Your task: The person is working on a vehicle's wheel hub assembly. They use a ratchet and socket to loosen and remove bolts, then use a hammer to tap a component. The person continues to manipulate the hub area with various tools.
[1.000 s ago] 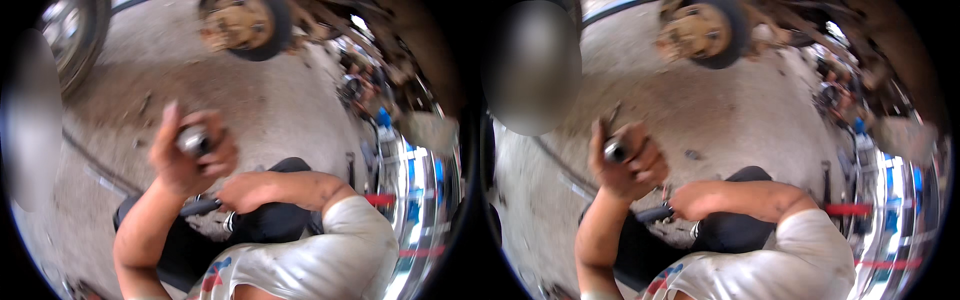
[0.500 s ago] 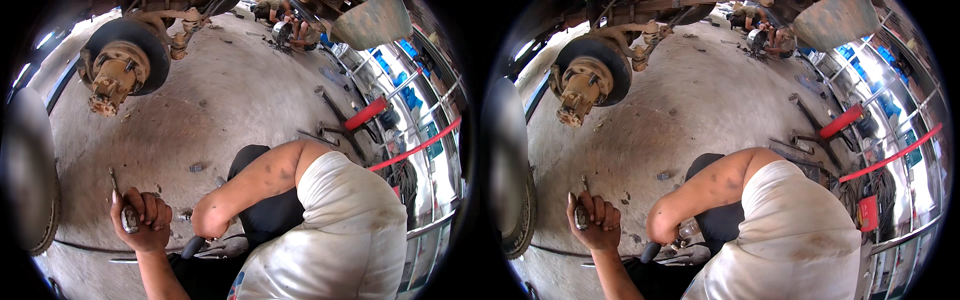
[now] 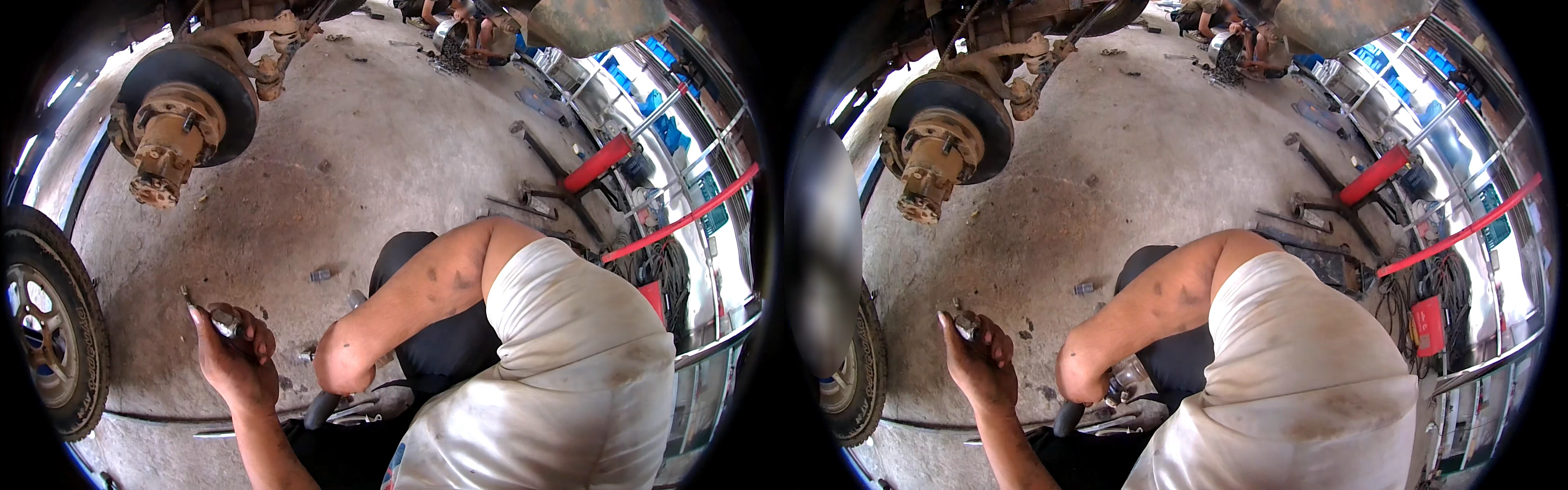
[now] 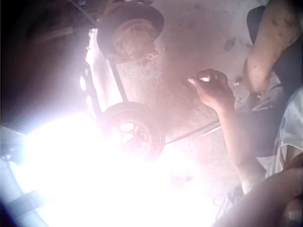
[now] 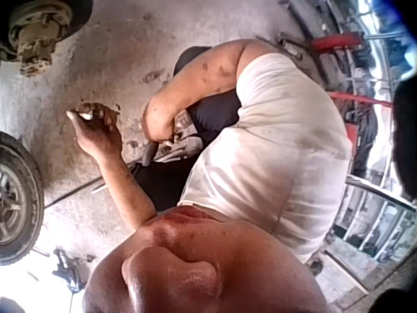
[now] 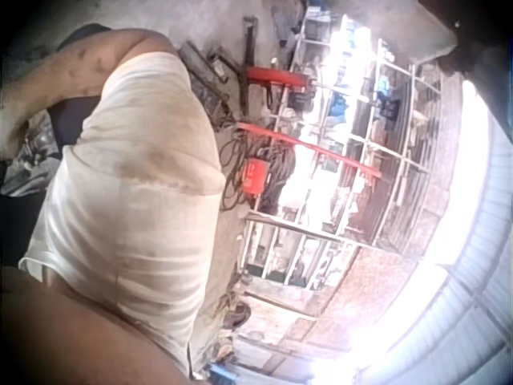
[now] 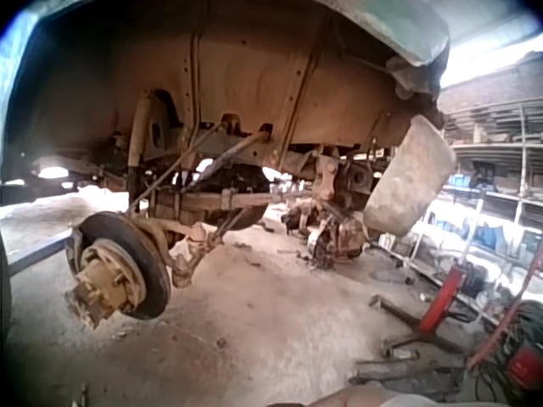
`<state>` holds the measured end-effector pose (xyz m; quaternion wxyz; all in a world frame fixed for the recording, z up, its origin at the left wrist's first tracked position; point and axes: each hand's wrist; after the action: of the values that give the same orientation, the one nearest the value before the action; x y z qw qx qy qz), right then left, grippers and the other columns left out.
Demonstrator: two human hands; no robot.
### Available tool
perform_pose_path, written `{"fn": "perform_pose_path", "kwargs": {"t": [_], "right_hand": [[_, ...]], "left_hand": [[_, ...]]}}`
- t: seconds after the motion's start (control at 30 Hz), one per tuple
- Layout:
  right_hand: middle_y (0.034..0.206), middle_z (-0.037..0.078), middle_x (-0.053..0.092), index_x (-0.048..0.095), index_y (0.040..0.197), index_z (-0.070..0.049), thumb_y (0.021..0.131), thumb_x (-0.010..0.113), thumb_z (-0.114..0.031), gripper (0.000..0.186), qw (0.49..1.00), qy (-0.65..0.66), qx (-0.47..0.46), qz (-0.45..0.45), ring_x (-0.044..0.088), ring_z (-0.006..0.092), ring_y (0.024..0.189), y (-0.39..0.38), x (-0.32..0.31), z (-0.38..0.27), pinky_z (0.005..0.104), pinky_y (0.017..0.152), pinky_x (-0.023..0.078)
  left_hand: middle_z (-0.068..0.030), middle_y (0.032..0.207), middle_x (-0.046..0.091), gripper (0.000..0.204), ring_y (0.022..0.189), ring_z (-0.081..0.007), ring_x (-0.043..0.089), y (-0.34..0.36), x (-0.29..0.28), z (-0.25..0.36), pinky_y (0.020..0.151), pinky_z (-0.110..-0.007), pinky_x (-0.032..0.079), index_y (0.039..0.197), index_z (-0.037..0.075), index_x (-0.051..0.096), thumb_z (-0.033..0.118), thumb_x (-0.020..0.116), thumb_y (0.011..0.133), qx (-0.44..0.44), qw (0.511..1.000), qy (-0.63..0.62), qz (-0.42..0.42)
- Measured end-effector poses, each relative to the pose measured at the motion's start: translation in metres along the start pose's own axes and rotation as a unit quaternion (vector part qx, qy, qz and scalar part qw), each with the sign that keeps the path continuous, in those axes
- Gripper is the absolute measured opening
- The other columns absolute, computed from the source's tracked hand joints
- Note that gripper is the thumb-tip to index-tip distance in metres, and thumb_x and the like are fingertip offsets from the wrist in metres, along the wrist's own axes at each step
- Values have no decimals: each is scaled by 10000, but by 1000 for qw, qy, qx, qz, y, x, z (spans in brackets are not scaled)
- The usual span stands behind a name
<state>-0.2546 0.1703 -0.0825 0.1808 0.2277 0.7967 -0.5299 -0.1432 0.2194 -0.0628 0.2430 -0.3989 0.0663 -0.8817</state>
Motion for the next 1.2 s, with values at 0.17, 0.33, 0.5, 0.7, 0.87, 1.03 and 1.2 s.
{"fn": "perform_pose_path", "kwargs": {"t": [0.17, 0.33, 0.5, 0.7, 0.87, 1.03, 1.2], "right_hand": [[915, 162, 693, 716, 883, -41, 827, 567, -211, 233, 1000, -15, -18, 5, 633, 357, 837, -1, 0, 0, 465, 730, 502], [893, 146, 700, 722, 878, -62, 767, 603, -149, 185, 999, -27, -30, 34, 652, 358, 838, 5, 7, 4, 482, 712, 525], [848, 163, 688, 704, 884, -48, 785, 599, -155, 179, 999, 33, 2, -13, 664, 353, 837, -12, -6, -1, 486, 721, 530], [828, 169, 678, 686, 869, -36, 852, 567, -195, 200, 997, 68, 41, -15, 662, 347, 815, -9, -10, -3, 472, 685, 512], [834, 166, 676, 678, 902, -40, 865, 564, -199, 199, 991, 97, 79, -36, 660, 350, 816, -7, -10, -5, 471, 689, 508], [846, 162, 676, 676, 917, -43, 873, 566, -214, 208, 991, 99, 88, -34, 660, 349, 829, -9, -11, -8, 471, 699, 506], [850, 161, 676, 674, 922, -45, 880, 567, -233, 221, 990, 100, 94, -30, 658, 350, 835, -8, -10, -7, 471, 707, 506]], "left_hand": [[-48, 640, 478, 424, 502, -130, 430, 4, -6, -5, 445, -252, 313, 855, 64, 514, 459, 434, 986, 9, 999, 33, -1], [-104, 829, 641, 355, 635, -164, 576, 4, -13, -5, 555, -258, 411, 1025, 28, 580, 372, 510, 970, 12, 999, 22, -39], [-119, 985, 652, 266, 843, -210, 651, 6, -16, -7, 763, -314, 518, 1097, 9, 554, 56, 659, 857, 41, 992, 9, -116], [-130, 1086, 647, 454, 992, -248, 641, 4, -18, -11, 891, -361, 502, 1215, 0, 537, -28, 686, 787, 105, 983, 36, -145], [-169, 1090, 637, 404, 1074, -266, 623, 2, -19, -9, 953, -381, 510, 1179, -73, 561, -140, 633, 787, 100, 980, 40, -166], [-185, 1137, 617, 366, 1104, -297, 607, 0, -20, -10, 952, -409, 509, 1131, -40, 560, -116, 645, 783, 111, 974, 19, -197], [-222, 1156, 595, 346, 1125, -318, 591, 0, -19, -9, 962, -426, 511, 1104, -43, 511, -143, 623, 792, 106, 972, -2, -210]]}}
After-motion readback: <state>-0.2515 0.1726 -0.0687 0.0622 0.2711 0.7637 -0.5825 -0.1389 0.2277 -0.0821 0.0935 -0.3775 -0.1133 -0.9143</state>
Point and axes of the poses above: each hand's wrist, its own y-axis towards the middle knuckle, its own x-axis out of the palm, z = x × y
